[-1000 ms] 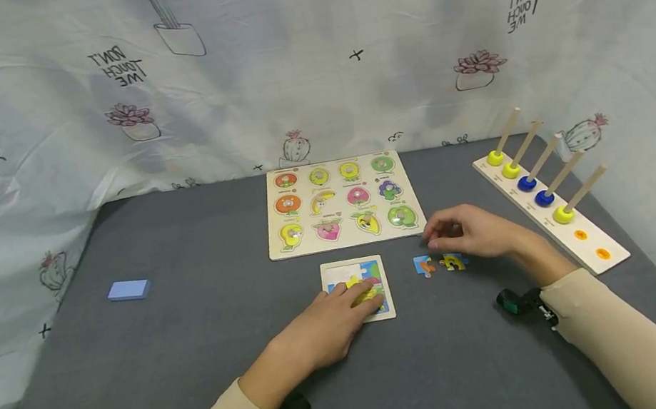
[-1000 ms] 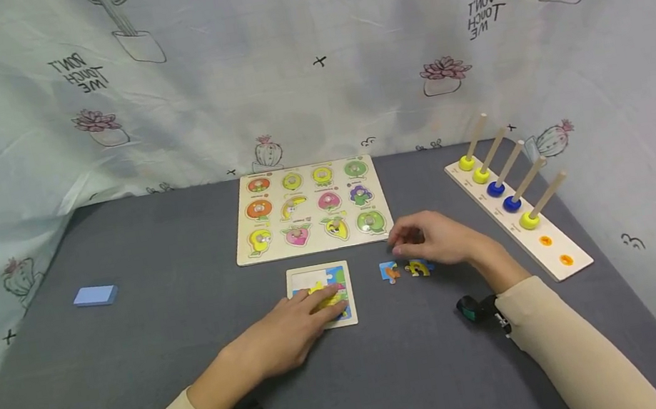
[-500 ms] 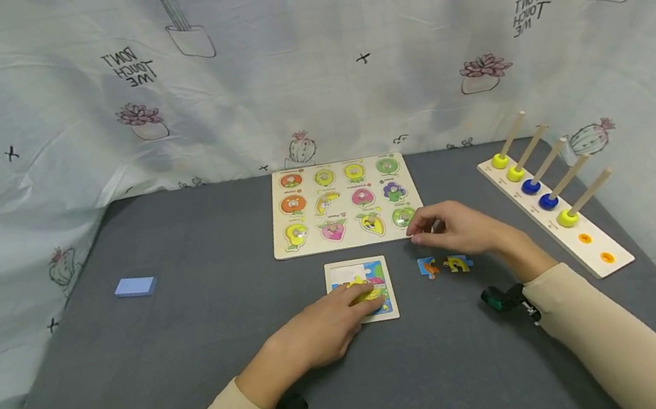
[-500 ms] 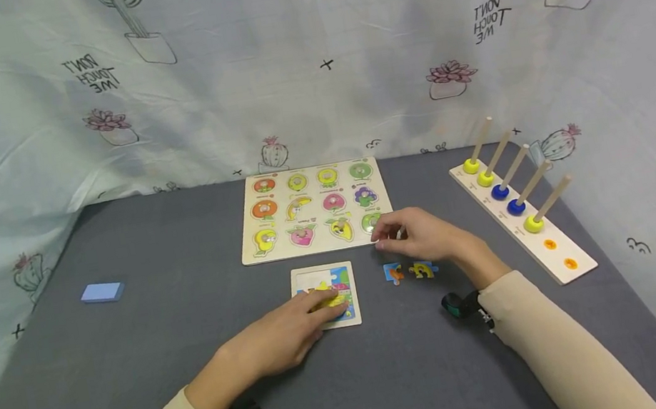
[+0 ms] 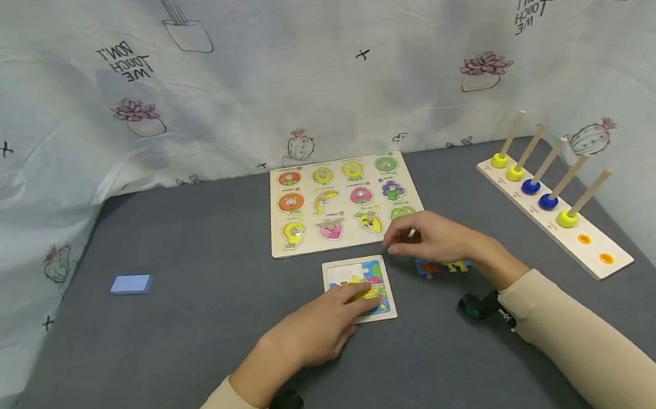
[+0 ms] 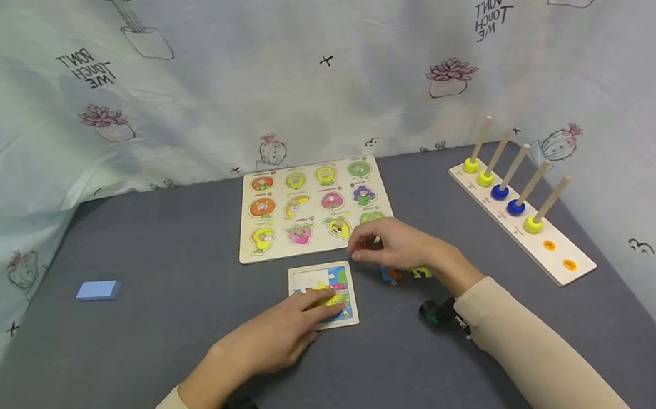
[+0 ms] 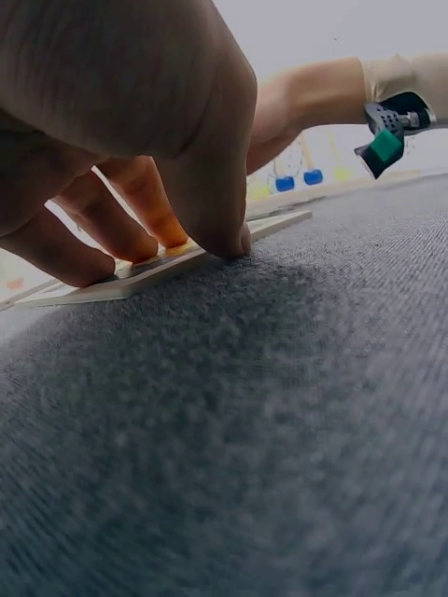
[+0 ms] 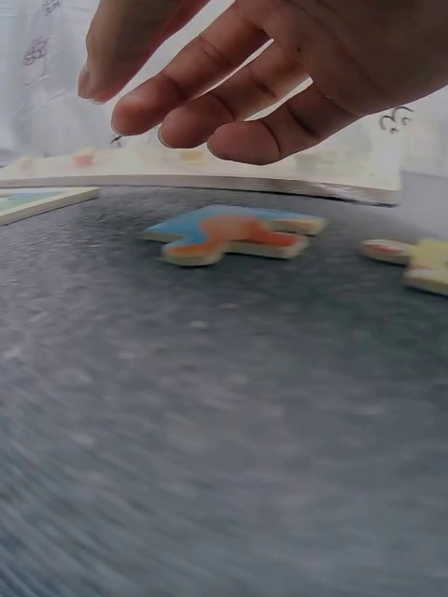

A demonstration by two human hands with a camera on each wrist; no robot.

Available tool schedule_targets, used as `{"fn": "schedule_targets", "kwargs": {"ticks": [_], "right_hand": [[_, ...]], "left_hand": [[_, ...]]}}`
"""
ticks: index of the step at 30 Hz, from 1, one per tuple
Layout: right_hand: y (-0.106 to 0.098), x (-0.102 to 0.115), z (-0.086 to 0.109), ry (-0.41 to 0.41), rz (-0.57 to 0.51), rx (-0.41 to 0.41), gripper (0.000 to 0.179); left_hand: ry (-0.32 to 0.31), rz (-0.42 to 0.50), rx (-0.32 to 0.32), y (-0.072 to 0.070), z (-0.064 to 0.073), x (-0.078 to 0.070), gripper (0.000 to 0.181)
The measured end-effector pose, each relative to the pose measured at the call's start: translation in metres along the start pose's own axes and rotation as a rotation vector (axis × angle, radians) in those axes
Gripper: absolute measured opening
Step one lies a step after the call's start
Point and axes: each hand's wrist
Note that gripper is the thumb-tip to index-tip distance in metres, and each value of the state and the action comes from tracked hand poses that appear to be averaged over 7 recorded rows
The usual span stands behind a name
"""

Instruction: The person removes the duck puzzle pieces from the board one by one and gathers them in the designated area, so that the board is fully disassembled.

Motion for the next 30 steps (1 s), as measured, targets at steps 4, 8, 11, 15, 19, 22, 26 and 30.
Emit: {"fn": "schedule_targets", "kwargs": {"ticks": [4,8,11,15,19,22,26,30], "right_hand": [[0.003,0.002,0.003,0.023,0.026,-0.025,0.014],[0.006,0.006,0.002,0.015,0.033,-0.031,0.015],[0.009,0.01,-0.005,-0.015,0.023,-0.013,0.016],[0.015,0.013,-0.02,-0.067,0.044,0.007,0.015],[0.024,0.012,-0.036,-0.096,0.06,0.053,0.015],[0.03,0.01,-0.041,-0.096,0.073,0.087,0.015],[0.033,0.01,-0.043,-0.107,0.104,0.11,0.014],[0.035,0.013,-0.047,-0.106,0.139,0.122,0.014]], "left_hand": [[0.043,-0.022,-0.022,0.001,-0.005,-0.002,0.05],[0.068,-0.041,-0.024,0.002,-0.011,-0.003,0.05],[0.066,-0.049,-0.016,0.002,-0.011,-0.003,0.05],[0.043,-0.044,-0.02,0.0,-0.009,-0.001,0.05],[0.007,-0.039,-0.007,0.0,-0.003,0.002,0.05],[-0.003,-0.035,0.007,0.001,0.0,0.002,0.05],[0.002,-0.034,0.008,0.001,0.0,0.0,0.049],[0.016,-0.05,-0.006,0.002,-0.002,0.0,0.049]]}}
Point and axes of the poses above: each hand's wrist, its own z-axis away from the middle knuckle, its own y-axis out of the palm, x = y × z, and after that the axes turned 5 degrees about -z, right-handed
